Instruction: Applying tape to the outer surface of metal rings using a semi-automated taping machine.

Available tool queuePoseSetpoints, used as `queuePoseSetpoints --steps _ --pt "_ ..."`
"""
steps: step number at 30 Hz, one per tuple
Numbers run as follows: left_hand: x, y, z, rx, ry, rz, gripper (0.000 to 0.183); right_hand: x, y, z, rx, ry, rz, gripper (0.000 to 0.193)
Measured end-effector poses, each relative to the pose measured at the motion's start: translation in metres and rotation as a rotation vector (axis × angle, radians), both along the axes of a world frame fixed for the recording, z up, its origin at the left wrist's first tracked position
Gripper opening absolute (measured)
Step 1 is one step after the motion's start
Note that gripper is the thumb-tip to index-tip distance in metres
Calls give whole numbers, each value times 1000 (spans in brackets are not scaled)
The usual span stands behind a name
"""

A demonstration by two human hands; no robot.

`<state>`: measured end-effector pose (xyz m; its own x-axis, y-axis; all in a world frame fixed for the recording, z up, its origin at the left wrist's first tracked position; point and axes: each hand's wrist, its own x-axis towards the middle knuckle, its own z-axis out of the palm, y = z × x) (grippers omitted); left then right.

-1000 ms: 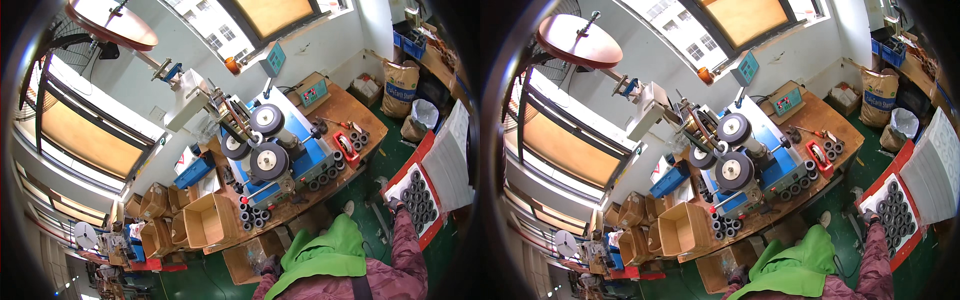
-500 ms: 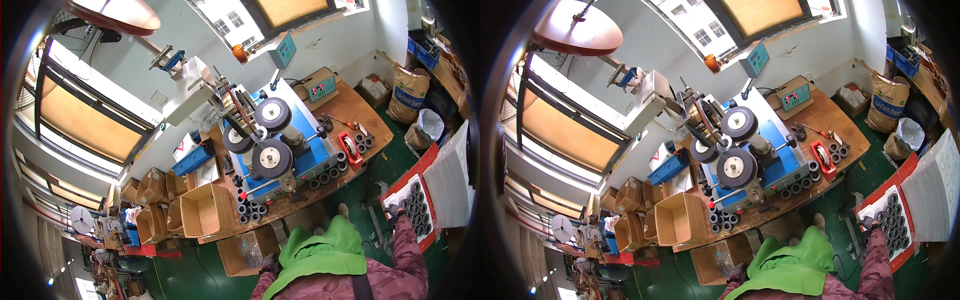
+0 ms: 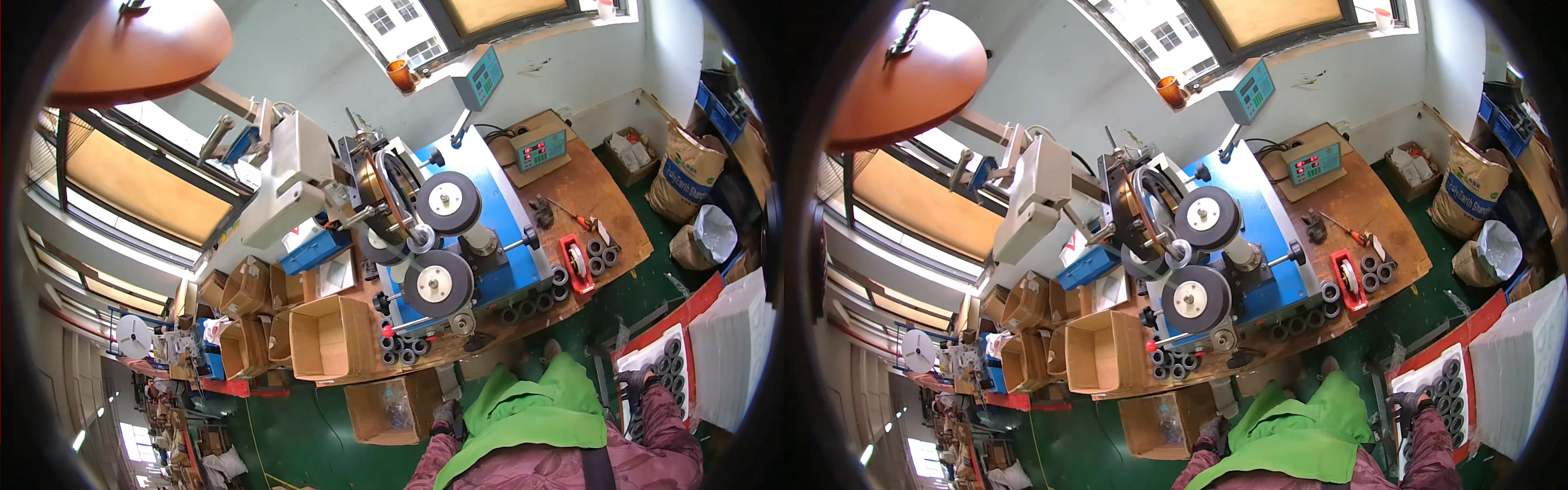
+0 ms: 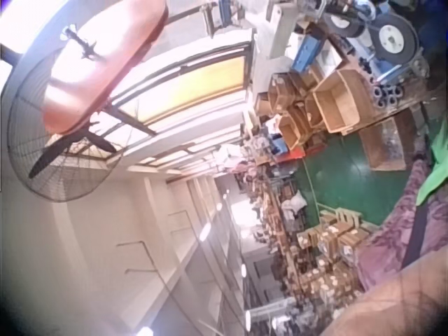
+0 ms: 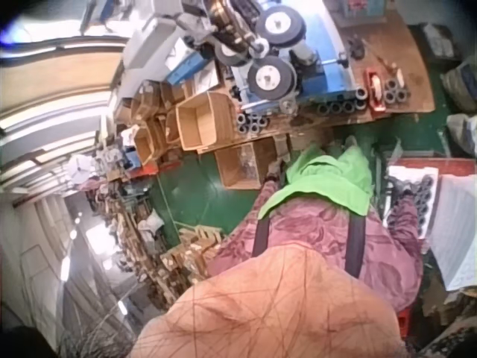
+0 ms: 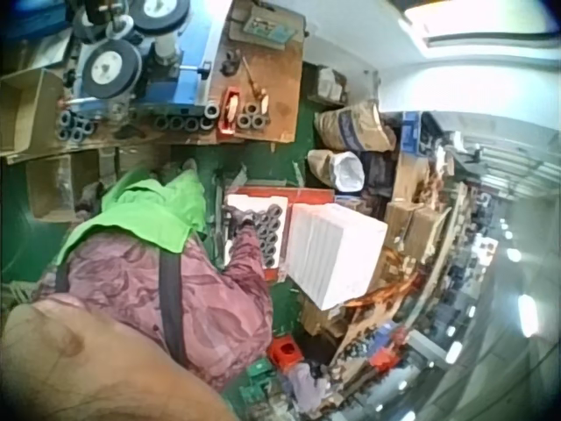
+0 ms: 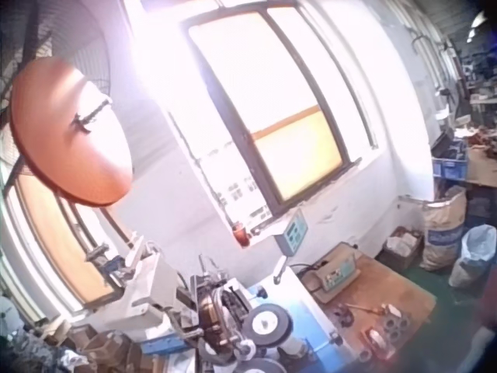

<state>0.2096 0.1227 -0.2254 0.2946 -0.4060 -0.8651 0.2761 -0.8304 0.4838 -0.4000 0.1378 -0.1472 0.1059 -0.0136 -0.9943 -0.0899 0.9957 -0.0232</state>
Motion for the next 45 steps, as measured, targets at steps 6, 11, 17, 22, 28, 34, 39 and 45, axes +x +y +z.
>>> queuePoseSetpoints --steps 6,11,17,22,28,34,39,45 --pt "-52 -20 24 1 9 108 19 -55 -2 -62 -242 -88 285 58" --pt "-75 -13 27 -84 -158 88 24 -68 -16 -97 -432 -203 561 59" --pt "-66 -16 39 -18 -160 -78 18 -60 -40 -85 -584 -344 822 61" --pt "-46 -23 17 8 -91 22 22 -22 -60 -23 -193 -193 450 56" --pt "-11 -52 12 -90 -6 30 24 -5 -31 -44 -329 132 306 33" --pt "9 -81 14 -118 31 -100 22 11 -42 -50 -540 359 406 23" --pt "30 -84 4 -83 12 -212 17 75 -71 -26 -829 611 733 34" --pt "22 -102 9 -131 12 -295 20 87 -62 -35 -834 544 605 39"
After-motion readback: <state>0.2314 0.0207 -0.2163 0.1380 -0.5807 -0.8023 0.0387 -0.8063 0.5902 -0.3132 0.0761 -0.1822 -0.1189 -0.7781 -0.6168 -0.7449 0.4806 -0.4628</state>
